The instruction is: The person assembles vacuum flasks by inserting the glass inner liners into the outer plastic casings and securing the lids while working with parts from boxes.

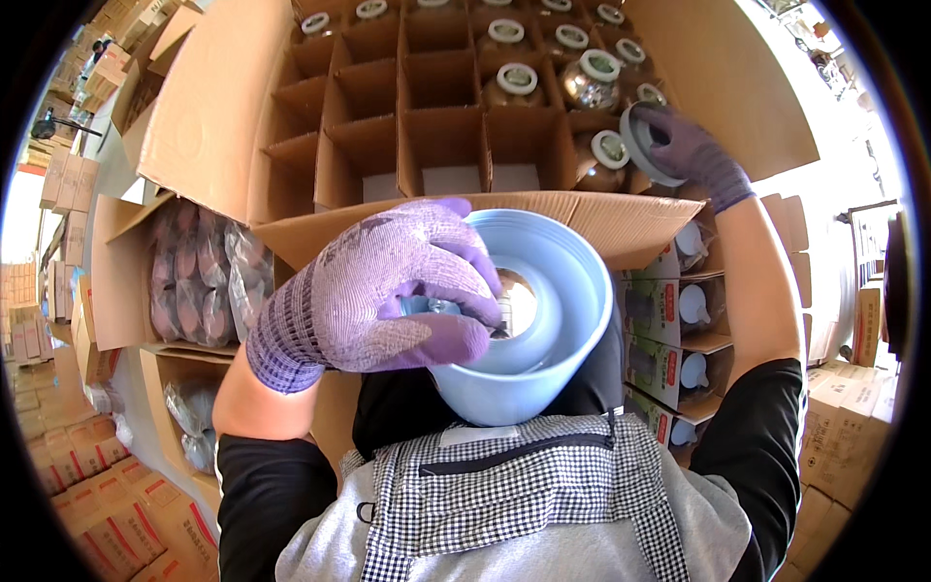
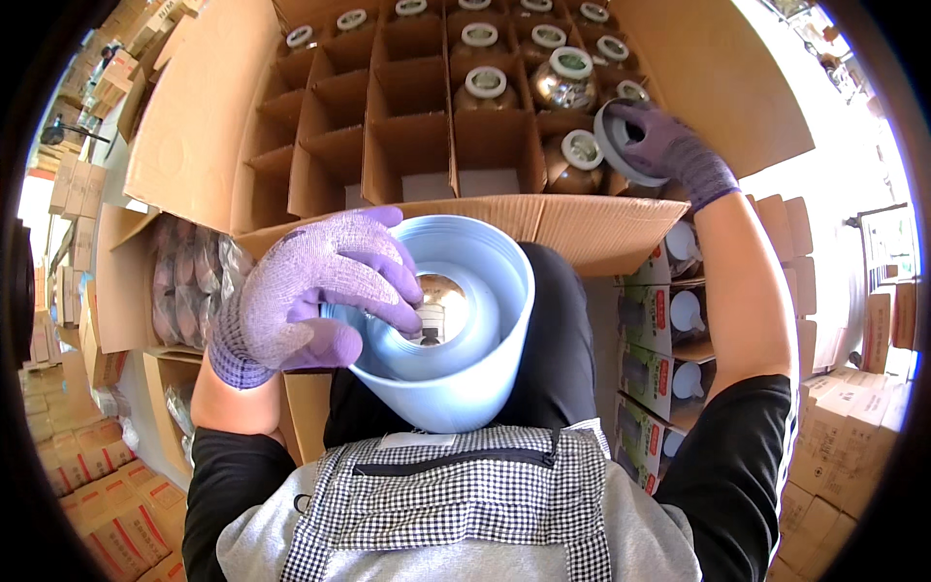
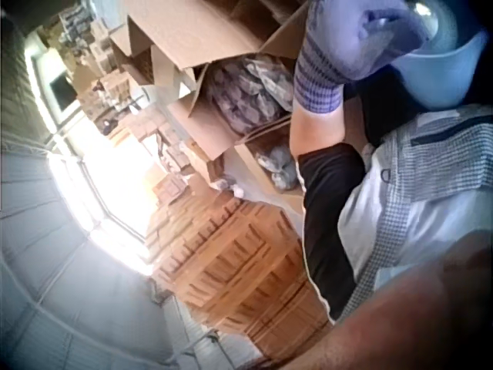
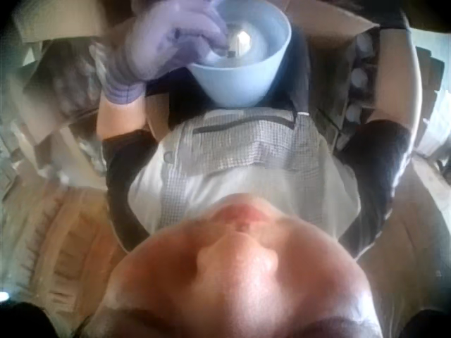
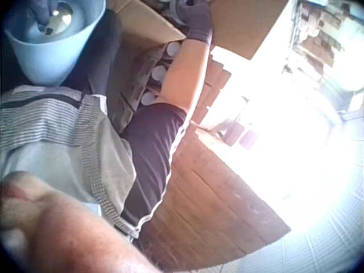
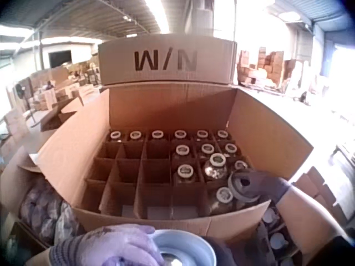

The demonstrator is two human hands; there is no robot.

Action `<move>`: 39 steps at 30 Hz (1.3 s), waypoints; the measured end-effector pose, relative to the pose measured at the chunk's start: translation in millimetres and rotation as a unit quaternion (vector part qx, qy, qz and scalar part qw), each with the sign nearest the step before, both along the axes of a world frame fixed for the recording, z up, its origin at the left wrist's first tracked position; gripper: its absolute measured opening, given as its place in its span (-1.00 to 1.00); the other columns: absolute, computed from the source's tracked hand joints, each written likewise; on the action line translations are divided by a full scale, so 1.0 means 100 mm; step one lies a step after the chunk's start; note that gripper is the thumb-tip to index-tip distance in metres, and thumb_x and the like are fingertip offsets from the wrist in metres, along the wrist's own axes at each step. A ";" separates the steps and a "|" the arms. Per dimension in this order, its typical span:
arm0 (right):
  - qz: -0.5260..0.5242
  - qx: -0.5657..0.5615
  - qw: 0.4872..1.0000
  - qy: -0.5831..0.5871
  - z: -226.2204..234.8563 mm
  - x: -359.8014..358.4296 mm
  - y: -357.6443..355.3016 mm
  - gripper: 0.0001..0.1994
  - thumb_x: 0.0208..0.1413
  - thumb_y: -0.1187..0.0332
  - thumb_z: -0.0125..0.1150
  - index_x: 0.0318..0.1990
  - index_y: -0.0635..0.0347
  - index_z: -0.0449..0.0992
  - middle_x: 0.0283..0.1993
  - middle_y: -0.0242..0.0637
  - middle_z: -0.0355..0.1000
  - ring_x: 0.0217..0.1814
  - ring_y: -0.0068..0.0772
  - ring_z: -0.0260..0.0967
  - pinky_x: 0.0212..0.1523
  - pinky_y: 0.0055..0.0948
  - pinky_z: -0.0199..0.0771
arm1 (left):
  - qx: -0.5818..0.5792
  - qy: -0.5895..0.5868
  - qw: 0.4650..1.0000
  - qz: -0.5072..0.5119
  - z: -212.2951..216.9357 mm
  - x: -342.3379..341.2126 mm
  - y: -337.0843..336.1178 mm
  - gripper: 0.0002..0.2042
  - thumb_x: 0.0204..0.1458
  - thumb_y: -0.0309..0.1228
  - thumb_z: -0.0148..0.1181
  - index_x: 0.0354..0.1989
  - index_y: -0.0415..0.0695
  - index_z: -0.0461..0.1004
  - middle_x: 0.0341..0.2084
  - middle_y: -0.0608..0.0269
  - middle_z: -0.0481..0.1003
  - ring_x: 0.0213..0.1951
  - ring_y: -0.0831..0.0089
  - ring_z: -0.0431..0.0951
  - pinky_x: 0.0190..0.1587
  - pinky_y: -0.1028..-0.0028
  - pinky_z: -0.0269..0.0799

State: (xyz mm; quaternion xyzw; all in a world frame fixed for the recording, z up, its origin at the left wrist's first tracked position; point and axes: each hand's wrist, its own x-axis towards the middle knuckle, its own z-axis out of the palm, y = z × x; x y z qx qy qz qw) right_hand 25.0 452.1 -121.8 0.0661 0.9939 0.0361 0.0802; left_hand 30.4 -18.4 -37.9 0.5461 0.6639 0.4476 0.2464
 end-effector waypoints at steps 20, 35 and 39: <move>0.194 -0.513 0.799 0.248 0.53 0.57 -1.72 -0.67 0.41 0.30 0.11 0.16 0.32 0.54 -0.05 -0.09 0.61 0.00 -0.27 0.62 0.08 -0.41 0.64 | 0.188 0.077 0.975 0.094 0.11 0.03 0.10 -0.07 -0.08 0.40 0.31 0.22 -0.24 0.56 0.26 -0.32 0.43 0.28 -0.13 0.49 0.35 0.03 0.38; 0.129 -0.840 0.526 0.036 0.24 0.95 -2.11 -0.49 0.40 0.16 -0.11 0.27 0.39 0.47 0.40 0.07 0.35 0.48 -0.04 0.30 0.52 -0.15 0.23 | -0.031 0.241 0.965 0.094 0.29 0.41 0.09 0.10 -0.21 0.66 -0.09 0.07 -0.23 0.64 0.12 -0.20 0.57 0.23 -0.14 0.54 0.42 -0.08 0.18; 0.209 -0.914 0.336 -0.087 -0.23 0.44 -2.13 -0.57 0.43 0.25 -0.04 0.22 0.41 0.54 0.35 -0.01 0.45 0.41 -0.19 0.40 0.48 -0.25 0.32 | -0.130 0.281 0.945 0.105 0.60 0.87 0.62 0.16 -0.32 0.48 0.37 0.24 -0.40 0.47 0.12 -0.25 0.55 0.17 -0.11 0.59 0.31 0.06 0.40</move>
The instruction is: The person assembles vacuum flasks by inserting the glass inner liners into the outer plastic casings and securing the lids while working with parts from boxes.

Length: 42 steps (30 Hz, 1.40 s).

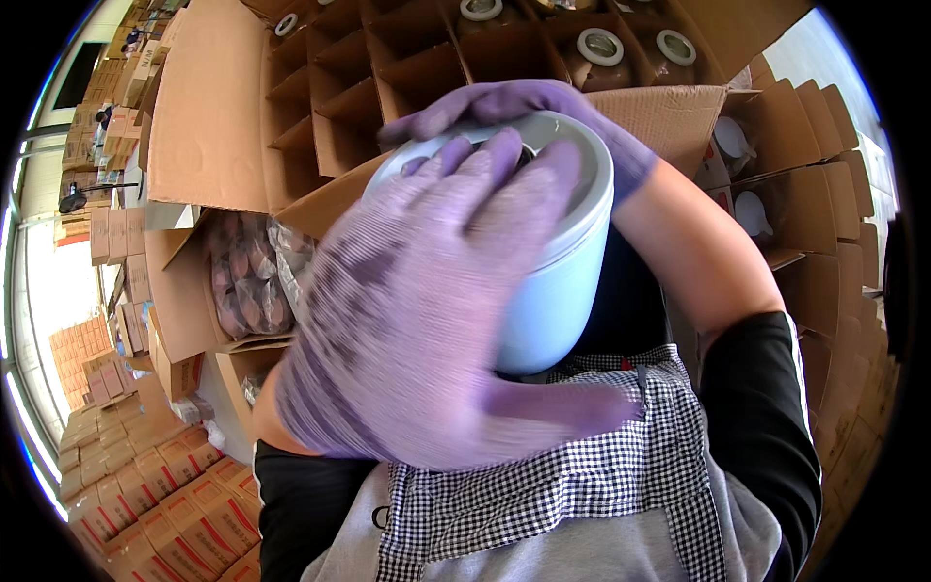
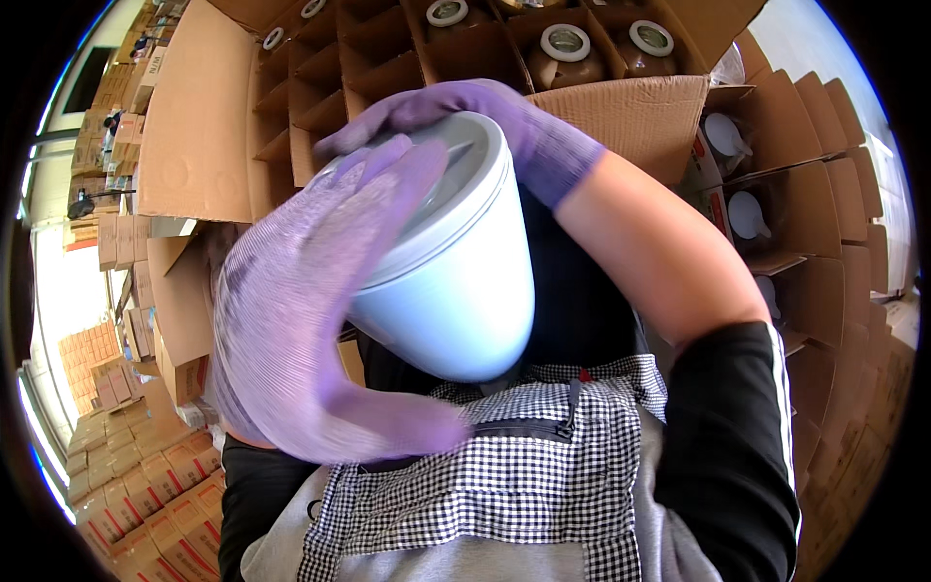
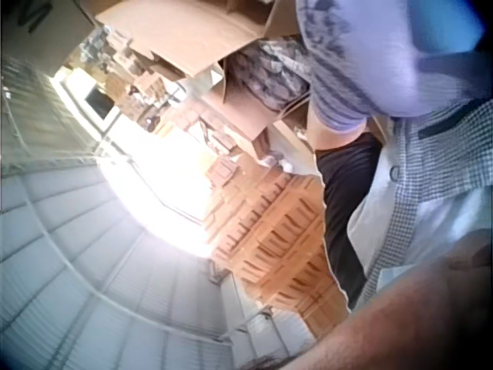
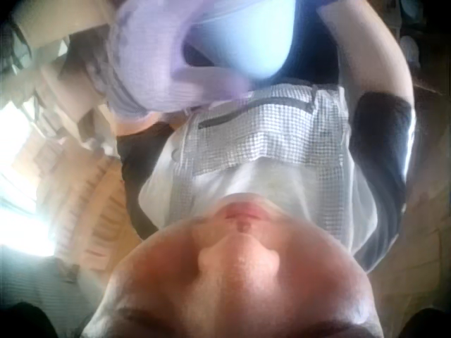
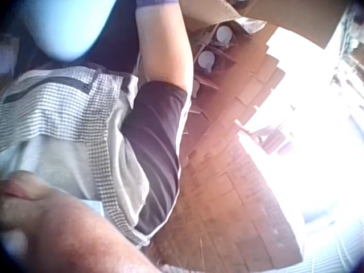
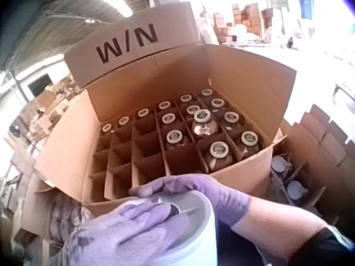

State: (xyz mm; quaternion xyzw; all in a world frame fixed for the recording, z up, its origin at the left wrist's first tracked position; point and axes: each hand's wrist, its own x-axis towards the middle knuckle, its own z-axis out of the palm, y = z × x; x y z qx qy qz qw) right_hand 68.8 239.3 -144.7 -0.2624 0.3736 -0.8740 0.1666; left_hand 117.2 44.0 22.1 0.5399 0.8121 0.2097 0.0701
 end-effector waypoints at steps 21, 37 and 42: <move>-0.214 0.292 0.872 0.328 1.01 0.56 0.18 -0.37 0.42 -0.08 -0.07 0.16 0.40 0.57 0.21 0.10 0.51 0.35 0.20 0.39 0.49 0.10 0.17 | 0.256 0.001 0.962 0.097 -0.74 -0.18 -0.65 -0.11 0.30 0.37 -0.34 0.30 -0.27 0.46 0.28 -0.13 0.46 0.49 -0.06 0.20 0.58 0.05 -0.31; -0.161 0.334 0.864 0.340 1.15 0.77 0.12 -0.34 0.46 -0.10 -0.19 0.24 0.41 0.48 0.31 0.11 0.43 0.46 0.19 0.29 0.56 0.08 -0.04 | 0.256 0.008 0.957 0.136 -0.81 -0.19 -0.86 -0.20 0.28 0.36 -0.21 0.16 -0.15 0.62 0.24 0.01 0.53 0.47 0.03 0.27 0.58 -0.02 -0.32; -0.285 0.344 0.873 0.193 0.72 0.54 0.03 -0.42 0.54 0.04 -0.32 0.23 0.44 0.42 0.23 0.14 0.43 0.33 0.01 0.38 0.37 -0.15 0.32 | 0.309 0.062 0.947 0.065 -0.69 0.04 -0.51 -0.22 0.28 0.34 -0.18 0.24 -0.10 0.58 0.26 -0.02 0.50 0.50 0.01 0.22 0.57 -0.02 -0.33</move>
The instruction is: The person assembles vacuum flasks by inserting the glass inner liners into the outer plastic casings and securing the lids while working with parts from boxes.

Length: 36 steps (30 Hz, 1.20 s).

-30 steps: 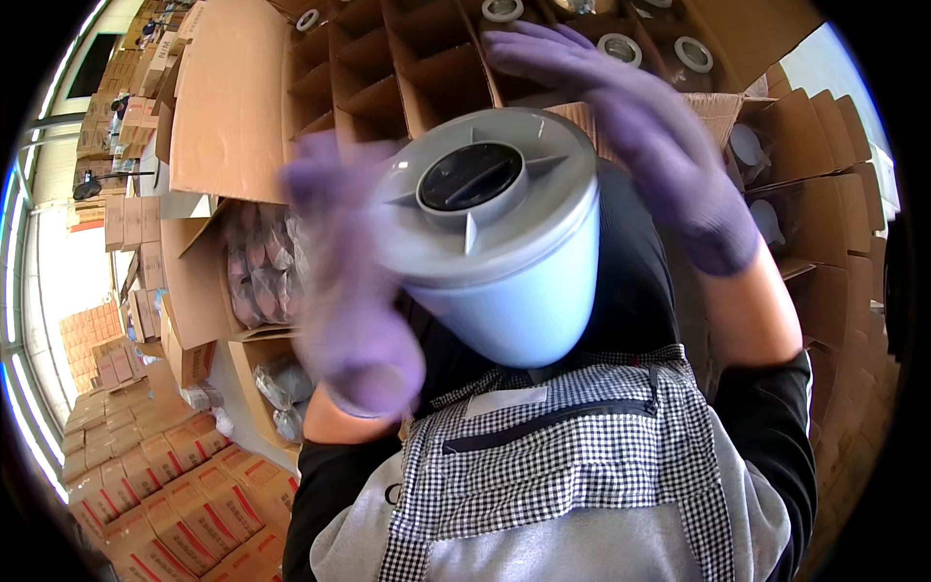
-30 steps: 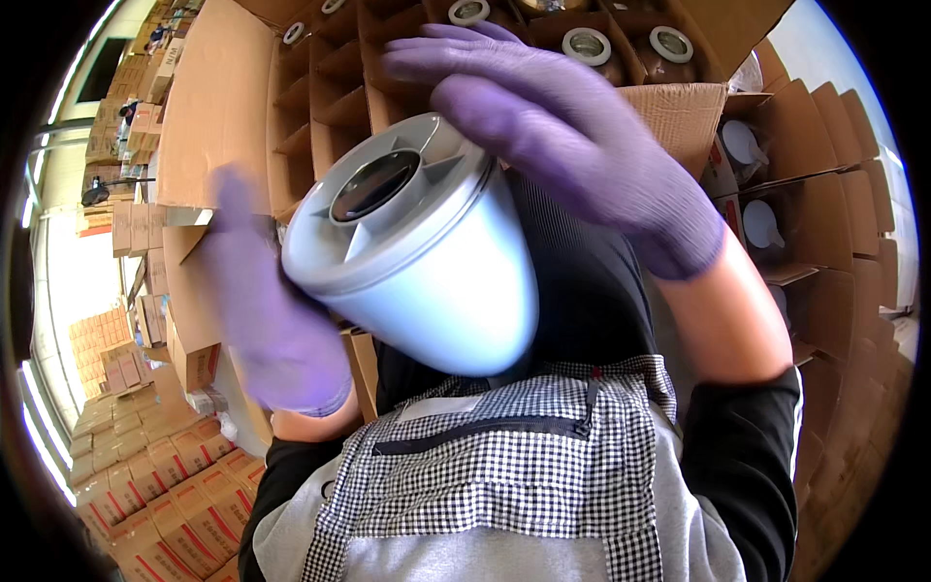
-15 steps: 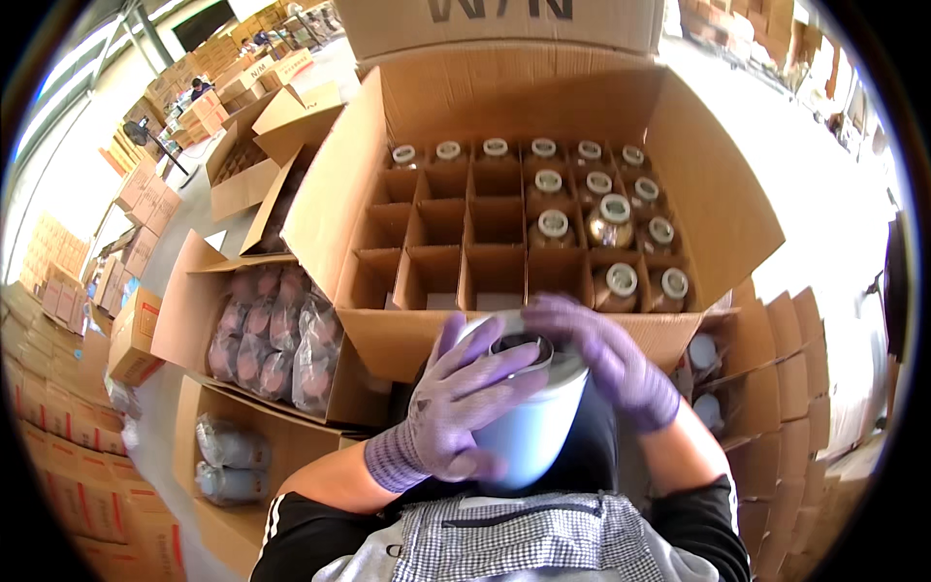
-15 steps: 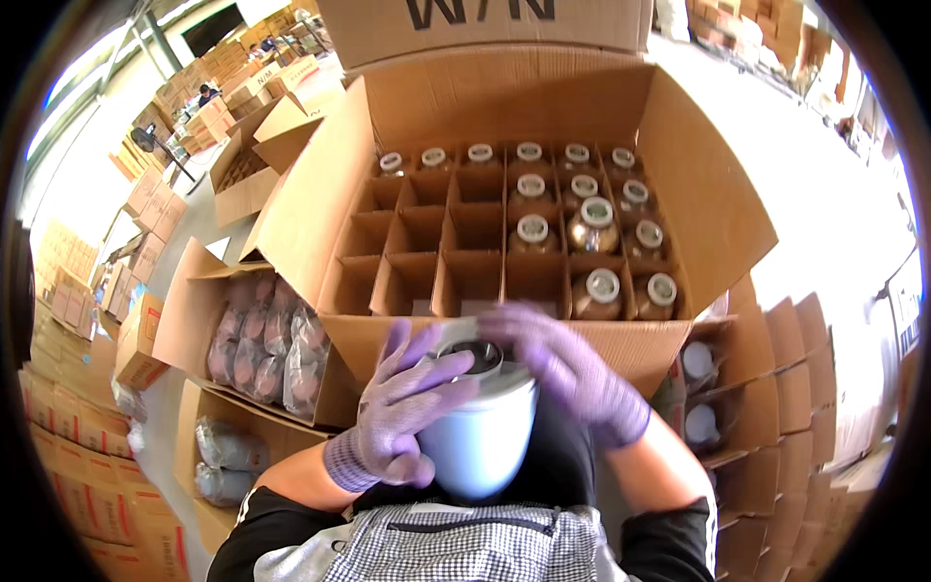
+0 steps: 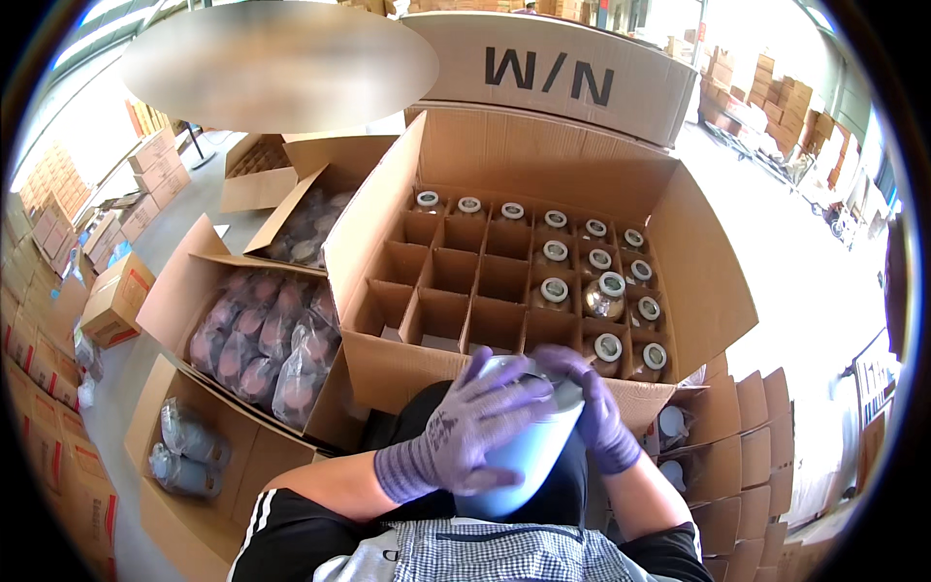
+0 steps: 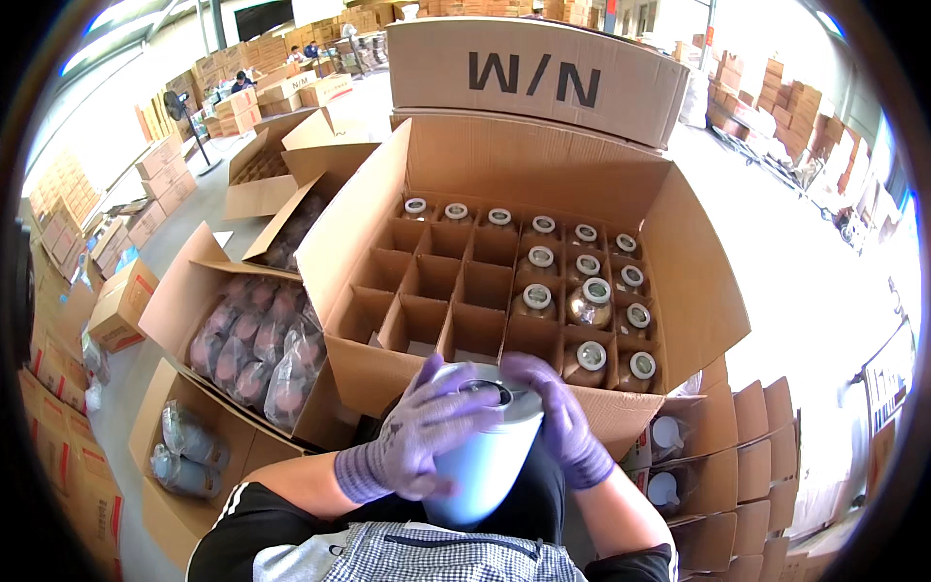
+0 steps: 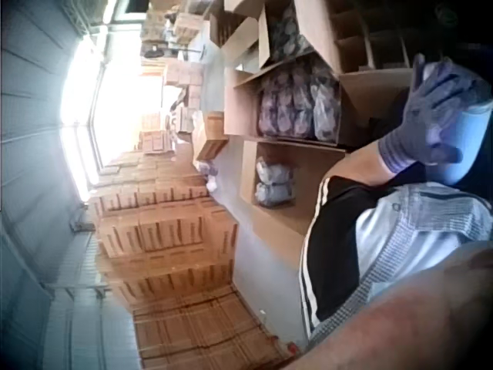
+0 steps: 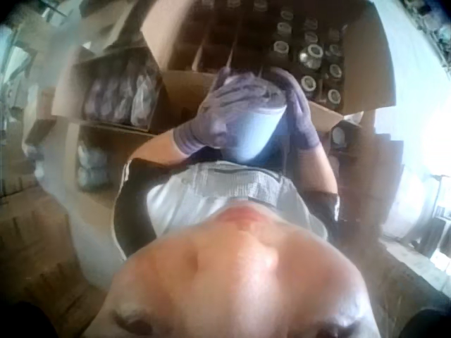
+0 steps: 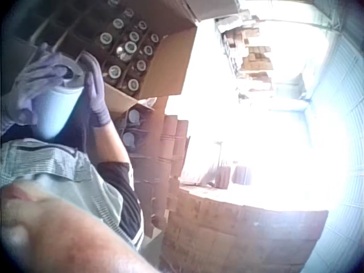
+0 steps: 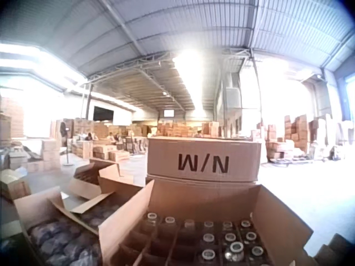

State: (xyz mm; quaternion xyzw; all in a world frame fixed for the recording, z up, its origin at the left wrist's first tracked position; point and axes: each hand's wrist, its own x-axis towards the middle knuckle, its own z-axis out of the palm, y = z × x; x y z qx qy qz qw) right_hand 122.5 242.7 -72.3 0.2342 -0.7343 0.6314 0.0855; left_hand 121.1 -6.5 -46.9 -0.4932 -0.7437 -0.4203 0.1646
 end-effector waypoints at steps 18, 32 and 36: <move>0.059 -0.165 0.984 -0.039 -0.42 -0.09 -0.08 -0.45 0.50 -0.06 -0.20 0.11 0.31 0.46 0.28 0.00 0.34 0.39 -0.10 0.26 0.46 -0.16 0.14 | -0.068 -0.019 0.995 0.070 0.28 0.10 0.00 -0.44 0.01 -0.02 0.36 0.04 -0.24 0.60 0.07 -0.12 0.57 0.21 -0.15 0.50 0.44 -0.07 0.15; 0.225 -0.428 0.839 -0.251 -0.69 -0.24 -0.25 -0.42 0.54 -0.03 -0.28 0.11 0.37 0.48 0.38 0.04 0.32 0.36 -0.13 0.32 0.43 -0.22 0.25 | -0.180 0.042 0.977 0.109 0.29 0.32 0.28 -0.33 -0.02 0.13 0.41 0.14 -0.15 0.59 0.16 0.03 0.54 0.19 -0.01 0.53 0.43 -0.05 0.13; 0.015 -0.026 0.998 0.061 -0.15 0.29 -0.09 -0.50 0.39 -0.03 -0.05 0.01 0.32 0.50 0.04 -0.09 0.43 0.26 -0.03 0.37 0.41 -0.14 0.25 | -0.008 -0.070 0.997 0.010 -0.40 -0.28 -0.45 -0.41 0.16 0.20 0.21 -0.04 -0.15 0.61 0.21 -0.14 0.51 0.39 -0.12 0.36 0.53 -0.09 -0.15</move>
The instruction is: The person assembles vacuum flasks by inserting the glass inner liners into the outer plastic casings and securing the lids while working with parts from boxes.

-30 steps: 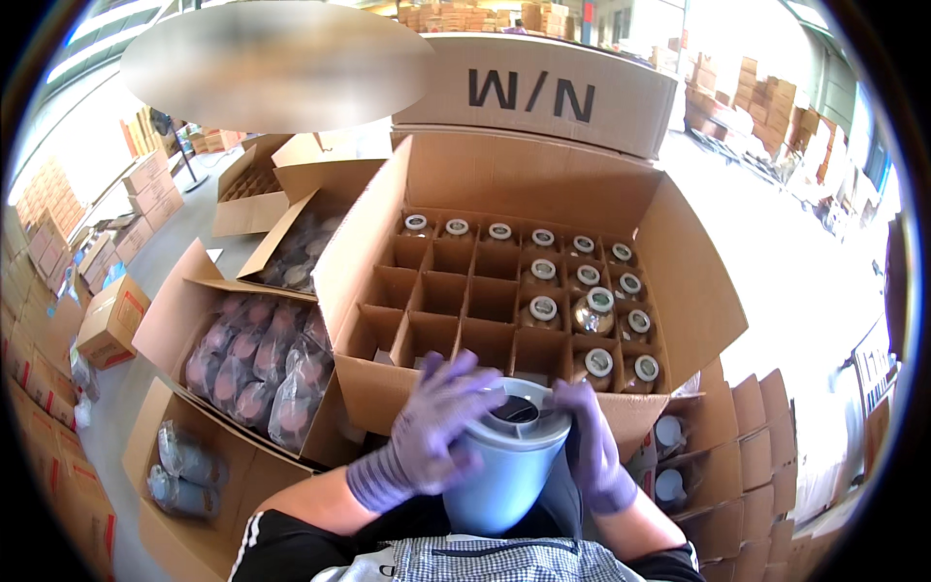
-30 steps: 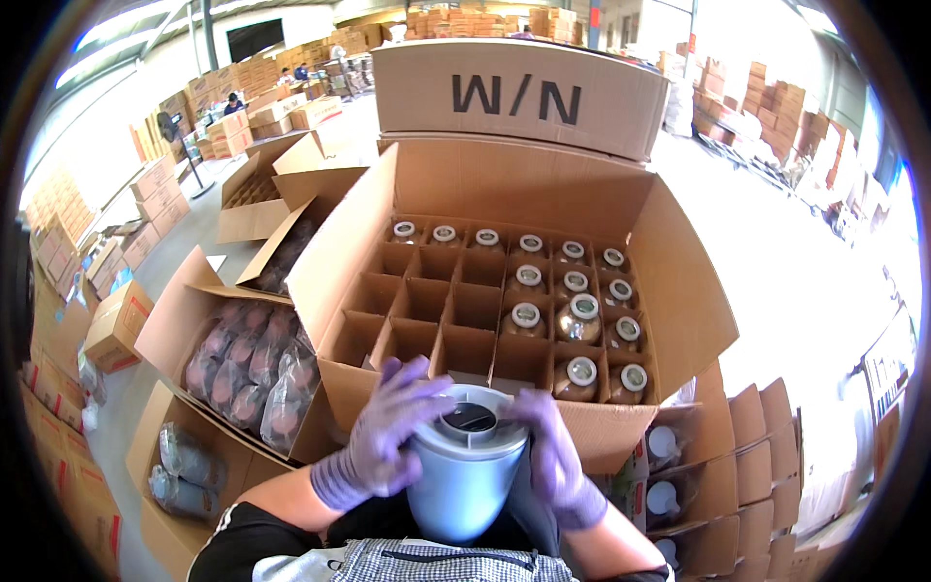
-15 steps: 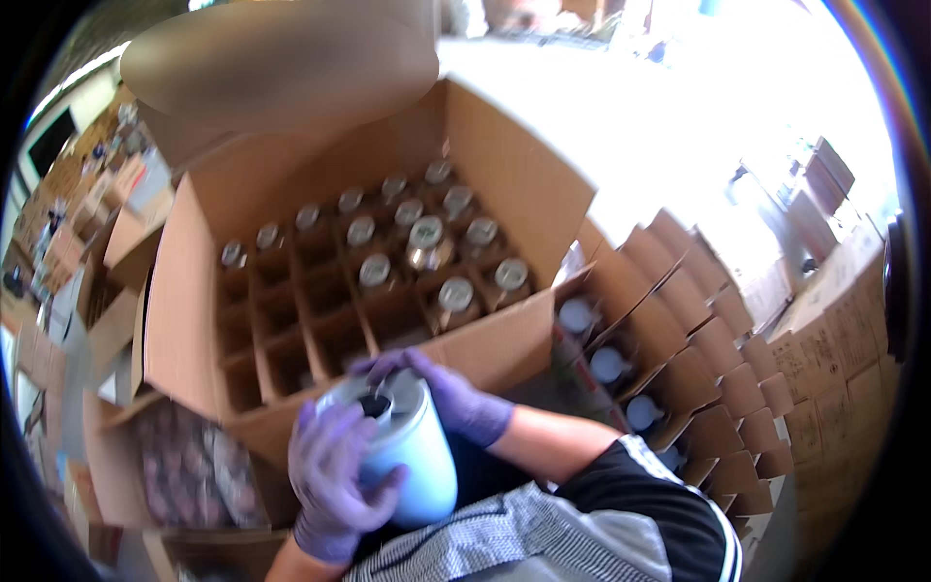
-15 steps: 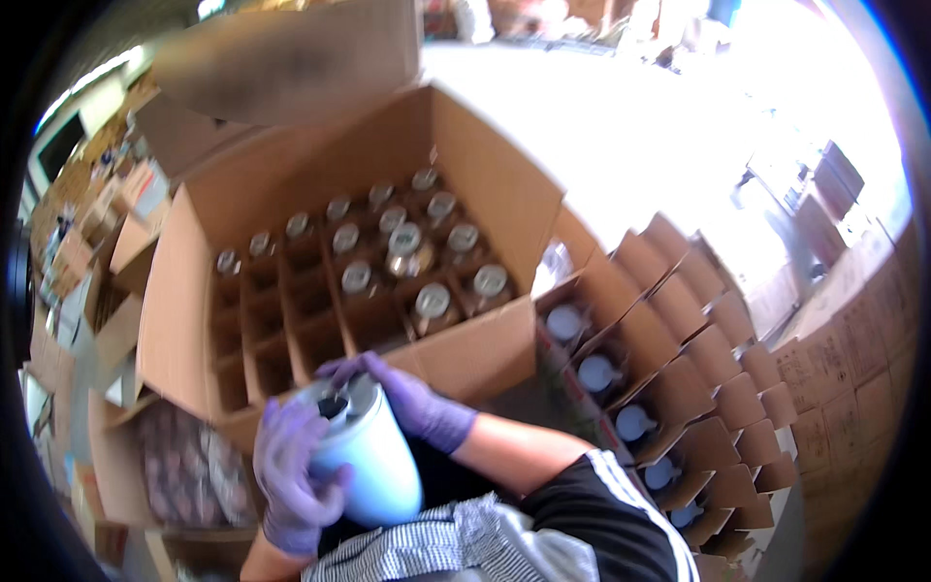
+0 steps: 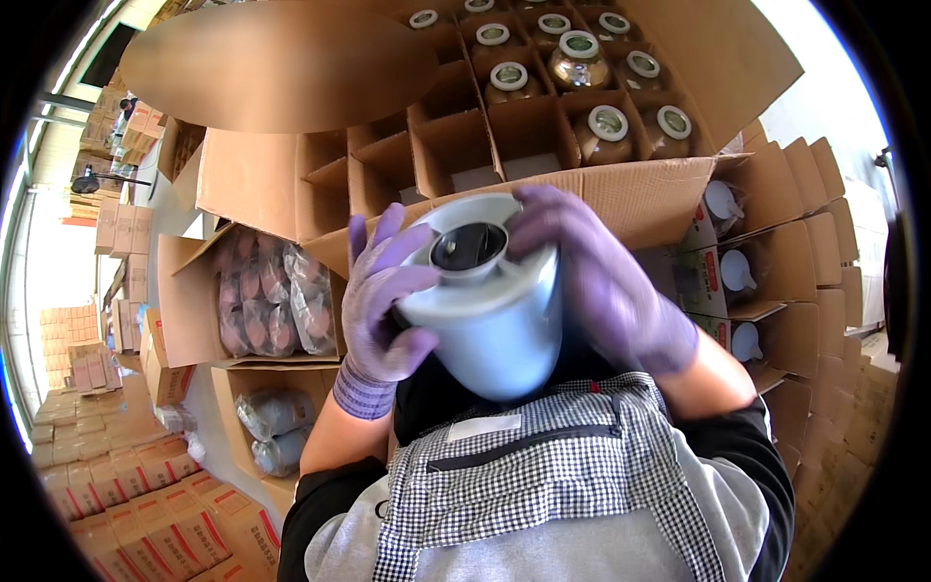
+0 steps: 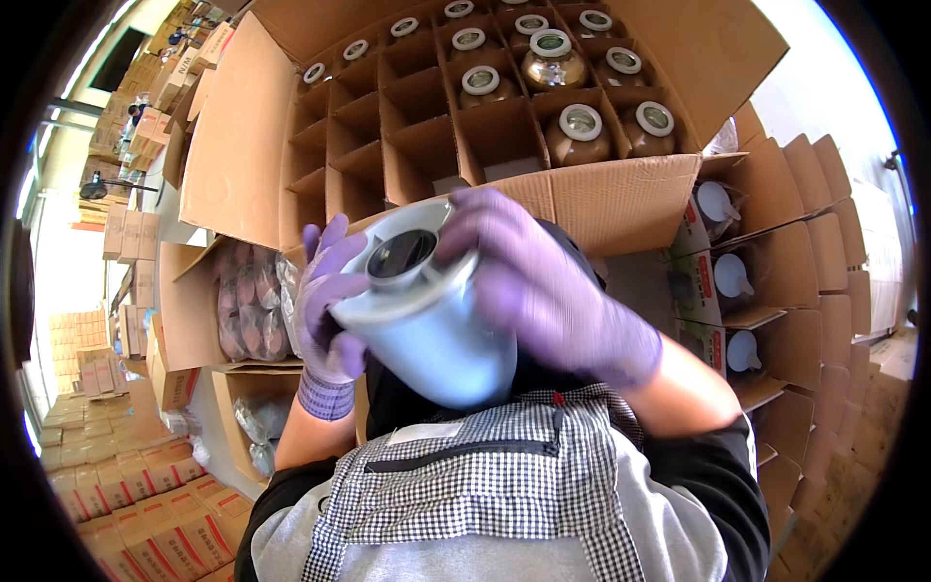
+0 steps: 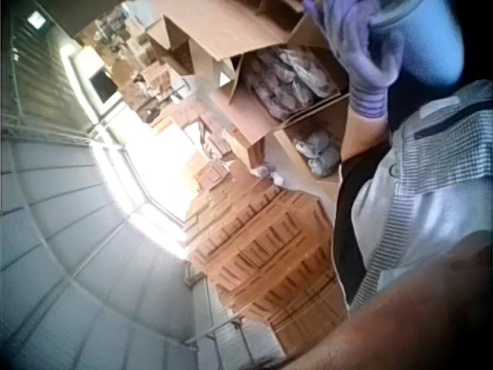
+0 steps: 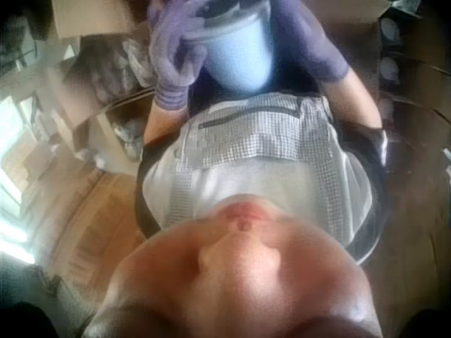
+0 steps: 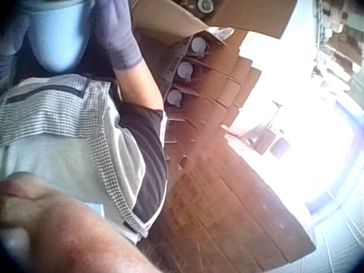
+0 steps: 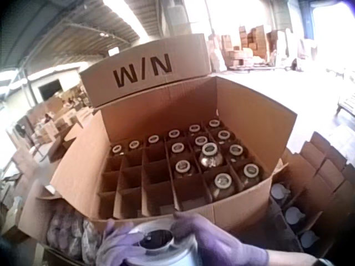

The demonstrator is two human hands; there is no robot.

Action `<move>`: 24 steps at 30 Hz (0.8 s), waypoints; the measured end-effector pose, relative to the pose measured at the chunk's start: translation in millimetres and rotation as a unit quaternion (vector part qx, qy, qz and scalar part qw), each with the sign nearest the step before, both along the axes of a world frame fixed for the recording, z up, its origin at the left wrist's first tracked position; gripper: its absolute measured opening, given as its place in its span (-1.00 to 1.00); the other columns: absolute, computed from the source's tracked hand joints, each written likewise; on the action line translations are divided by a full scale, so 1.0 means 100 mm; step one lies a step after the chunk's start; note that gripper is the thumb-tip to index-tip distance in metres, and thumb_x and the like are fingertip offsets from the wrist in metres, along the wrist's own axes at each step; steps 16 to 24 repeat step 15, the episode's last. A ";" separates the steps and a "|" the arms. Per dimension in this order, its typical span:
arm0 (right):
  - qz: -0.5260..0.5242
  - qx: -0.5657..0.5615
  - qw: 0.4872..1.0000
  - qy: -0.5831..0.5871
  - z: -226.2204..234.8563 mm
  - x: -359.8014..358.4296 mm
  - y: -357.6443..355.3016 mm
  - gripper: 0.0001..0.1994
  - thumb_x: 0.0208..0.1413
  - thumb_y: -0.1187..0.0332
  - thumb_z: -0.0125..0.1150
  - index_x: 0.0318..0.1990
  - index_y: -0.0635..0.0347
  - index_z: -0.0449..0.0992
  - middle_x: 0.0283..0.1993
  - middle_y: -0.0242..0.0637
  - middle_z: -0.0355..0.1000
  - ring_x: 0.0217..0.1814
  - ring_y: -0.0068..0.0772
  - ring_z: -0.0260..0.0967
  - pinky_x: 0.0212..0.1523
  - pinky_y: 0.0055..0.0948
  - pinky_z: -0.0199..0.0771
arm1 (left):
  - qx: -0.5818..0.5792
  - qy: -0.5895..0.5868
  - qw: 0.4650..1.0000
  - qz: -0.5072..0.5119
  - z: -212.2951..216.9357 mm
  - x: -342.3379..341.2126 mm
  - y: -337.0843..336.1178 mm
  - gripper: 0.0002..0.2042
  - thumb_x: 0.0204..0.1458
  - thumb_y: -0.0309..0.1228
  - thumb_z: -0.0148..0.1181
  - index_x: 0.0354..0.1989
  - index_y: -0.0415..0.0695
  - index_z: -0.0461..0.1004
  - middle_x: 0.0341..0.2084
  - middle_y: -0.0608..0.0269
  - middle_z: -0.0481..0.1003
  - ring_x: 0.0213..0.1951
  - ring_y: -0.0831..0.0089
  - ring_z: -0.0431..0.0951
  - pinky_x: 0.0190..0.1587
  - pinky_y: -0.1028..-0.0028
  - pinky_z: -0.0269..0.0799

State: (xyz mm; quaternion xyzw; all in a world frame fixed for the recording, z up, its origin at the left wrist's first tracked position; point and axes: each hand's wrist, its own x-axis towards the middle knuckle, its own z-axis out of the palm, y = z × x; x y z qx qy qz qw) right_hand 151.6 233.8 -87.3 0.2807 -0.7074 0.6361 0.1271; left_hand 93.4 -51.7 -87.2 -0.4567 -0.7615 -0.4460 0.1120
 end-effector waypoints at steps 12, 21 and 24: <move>-0.035 0.049 0.998 0.029 -0.05 0.07 0.04 -0.50 0.33 -0.02 0.04 0.10 0.29 0.50 0.10 -0.05 0.45 0.31 0.00 0.33 0.46 -0.03 0.16 | -0.020 0.029 0.998 0.046 0.08 0.12 0.08 -0.36 0.16 0.28 0.17 -0.11 -0.18 0.57 0.11 -0.14 0.58 0.40 -0.15 0.36 0.56 -0.09 -0.20; -0.046 0.108 0.992 0.054 0.11 0.11 0.13 -0.42 0.26 -0.13 0.12 0.15 0.21 0.49 0.18 -0.03 0.39 0.35 0.14 0.25 0.49 0.02 0.08 | 0.034 -0.005 0.999 -0.021 -0.13 -0.02 -0.06 -0.30 0.17 0.39 0.05 -0.07 -0.11 0.50 0.20 -0.21 0.50 0.46 -0.26 0.22 0.56 -0.15 -0.43; -0.046 0.108 0.992 0.054 0.11 0.11 0.13 -0.42 0.26 -0.13 0.12 0.15 0.21 0.49 0.18 -0.03 0.39 0.35 0.14 0.25 0.49 0.02 0.08 | 0.034 -0.005 0.999 -0.021 -0.13 -0.02 -0.06 -0.30 0.17 0.39 0.05 -0.07 -0.11 0.50 0.20 -0.21 0.50 0.46 -0.26 0.22 0.56 -0.15 -0.43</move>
